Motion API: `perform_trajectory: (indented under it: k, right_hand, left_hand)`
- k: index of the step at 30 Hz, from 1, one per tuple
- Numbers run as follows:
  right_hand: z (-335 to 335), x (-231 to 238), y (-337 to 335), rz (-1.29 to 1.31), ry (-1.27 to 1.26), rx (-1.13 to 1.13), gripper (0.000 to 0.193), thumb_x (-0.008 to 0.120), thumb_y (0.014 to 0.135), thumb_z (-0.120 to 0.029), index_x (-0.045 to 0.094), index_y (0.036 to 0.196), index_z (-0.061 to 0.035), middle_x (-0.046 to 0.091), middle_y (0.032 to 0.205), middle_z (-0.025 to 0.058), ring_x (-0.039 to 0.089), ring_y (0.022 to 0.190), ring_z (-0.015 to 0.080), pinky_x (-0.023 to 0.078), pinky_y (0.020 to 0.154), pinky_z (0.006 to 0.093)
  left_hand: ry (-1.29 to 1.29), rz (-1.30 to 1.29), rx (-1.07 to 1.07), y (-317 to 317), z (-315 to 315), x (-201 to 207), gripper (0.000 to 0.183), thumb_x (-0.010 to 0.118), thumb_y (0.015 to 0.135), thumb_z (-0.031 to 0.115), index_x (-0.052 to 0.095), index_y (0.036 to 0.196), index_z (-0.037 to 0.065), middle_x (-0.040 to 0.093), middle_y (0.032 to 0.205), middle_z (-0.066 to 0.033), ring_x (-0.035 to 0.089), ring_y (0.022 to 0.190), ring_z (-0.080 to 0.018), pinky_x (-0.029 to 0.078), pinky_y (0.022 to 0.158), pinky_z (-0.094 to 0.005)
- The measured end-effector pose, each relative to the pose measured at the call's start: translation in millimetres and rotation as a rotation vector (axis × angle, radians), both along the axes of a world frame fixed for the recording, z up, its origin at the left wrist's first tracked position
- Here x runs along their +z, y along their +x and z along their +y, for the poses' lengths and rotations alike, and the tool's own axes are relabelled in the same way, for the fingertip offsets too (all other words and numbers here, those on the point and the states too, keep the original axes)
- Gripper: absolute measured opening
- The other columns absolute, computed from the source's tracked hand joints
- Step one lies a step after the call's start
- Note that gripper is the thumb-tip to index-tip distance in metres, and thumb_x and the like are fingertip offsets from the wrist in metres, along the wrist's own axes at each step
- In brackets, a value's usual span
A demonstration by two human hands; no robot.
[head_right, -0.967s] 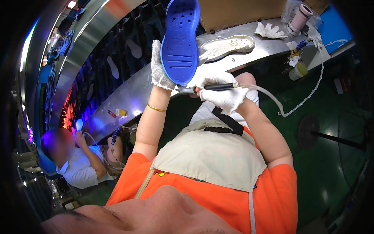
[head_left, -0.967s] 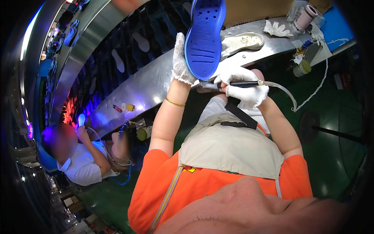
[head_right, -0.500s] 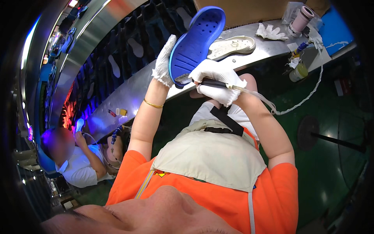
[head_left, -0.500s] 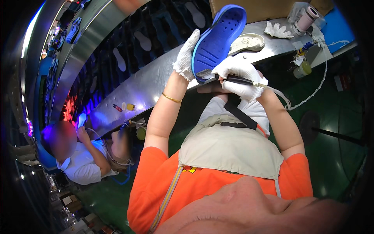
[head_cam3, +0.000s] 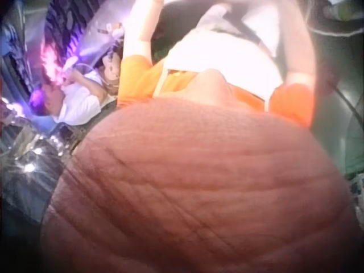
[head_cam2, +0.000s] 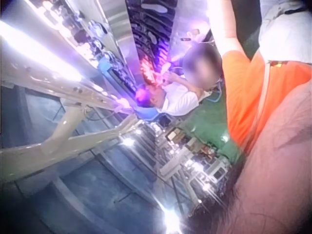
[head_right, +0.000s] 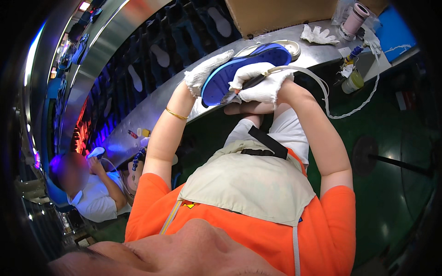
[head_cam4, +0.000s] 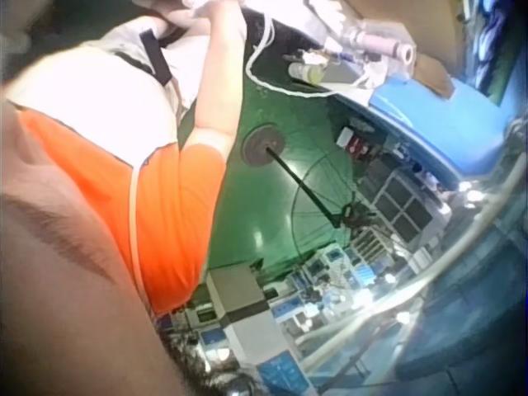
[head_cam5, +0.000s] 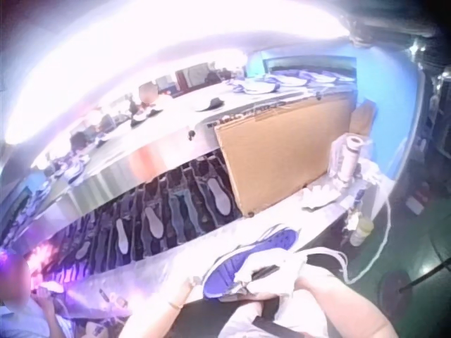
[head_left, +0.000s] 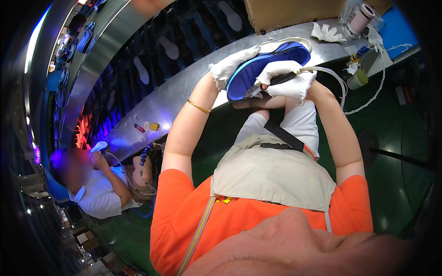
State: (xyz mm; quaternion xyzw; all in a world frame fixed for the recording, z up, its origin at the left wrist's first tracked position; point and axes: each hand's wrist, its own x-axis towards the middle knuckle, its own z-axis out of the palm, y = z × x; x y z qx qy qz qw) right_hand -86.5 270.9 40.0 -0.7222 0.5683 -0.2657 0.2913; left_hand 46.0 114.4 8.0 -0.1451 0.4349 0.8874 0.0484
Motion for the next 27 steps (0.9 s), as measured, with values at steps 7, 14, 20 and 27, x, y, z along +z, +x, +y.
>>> perform_trajectory:
  k: [7, 14, 20, 27]
  right_hand:
    - [17, 7, -15, -0.497, 0.054, -0.14, 0.015, 0.068, 0.065, -0.002, 0.061, 0.079, -0.0039, 0.063, 0.087, 0.0046, 0.06, 0.086, 0.0137, 0.048, 0.08, 0.027]
    - [25, -10, 46, -0.63, -0.139, -0.316, 0.013, 0.069, 0.07, -0.008, 0.063, 0.081, -0.0054, 0.063, 0.083, 0.0046, 0.06, 0.078, 0.013, 0.05, 0.074, 0.0261]
    - [24, -25, 24, -0.889, -0.055, -0.331, 0.019, 0.068, 0.074, -0.01, 0.06, 0.09, -0.0032, 0.062, 0.09, 0.0043, 0.058, 0.083, 0.011, 0.049, 0.077, 0.025]
    - [24, -14, 55, -0.739, -0.148, -0.434, 0.008, 0.065, 0.076, -0.003, 0.062, 0.084, -0.0023, 0.062, 0.08, 0.0043, 0.059, 0.074, 0.0086, 0.05, 0.07, 0.0233]
  left_hand:
    - [0.201, 0.016, 0.027, 6, -5, -8, 0.053, 0.045, 0.093, 0.041, 0.042, 0.13, 0.004, 0.057, 0.113, -0.0197, 0.062, 0.095, -0.0294, 0.055, 0.076, -0.0451]
    - [0.533, 0.455, 0.255, 4, 7, -34, 0.074, 0.031, 0.088, 0.06, 0.037, 0.133, 0.002, 0.05, 0.124, -0.0247, 0.055, 0.106, -0.0374, 0.046, 0.091, -0.0483]
    - [0.481, 0.448, 0.31, 11, 28, -36, 0.074, 0.023, 0.089, 0.061, 0.039, 0.132, 0.004, 0.05, 0.124, -0.0218, 0.054, 0.106, -0.0336, 0.043, 0.094, -0.045]
    - [0.377, 0.446, 0.419, 7, 39, -42, 0.069, 0.023, 0.09, 0.06, 0.043, 0.128, 0.006, 0.057, 0.115, -0.0143, 0.057, 0.101, -0.0288, 0.045, 0.094, -0.0383]
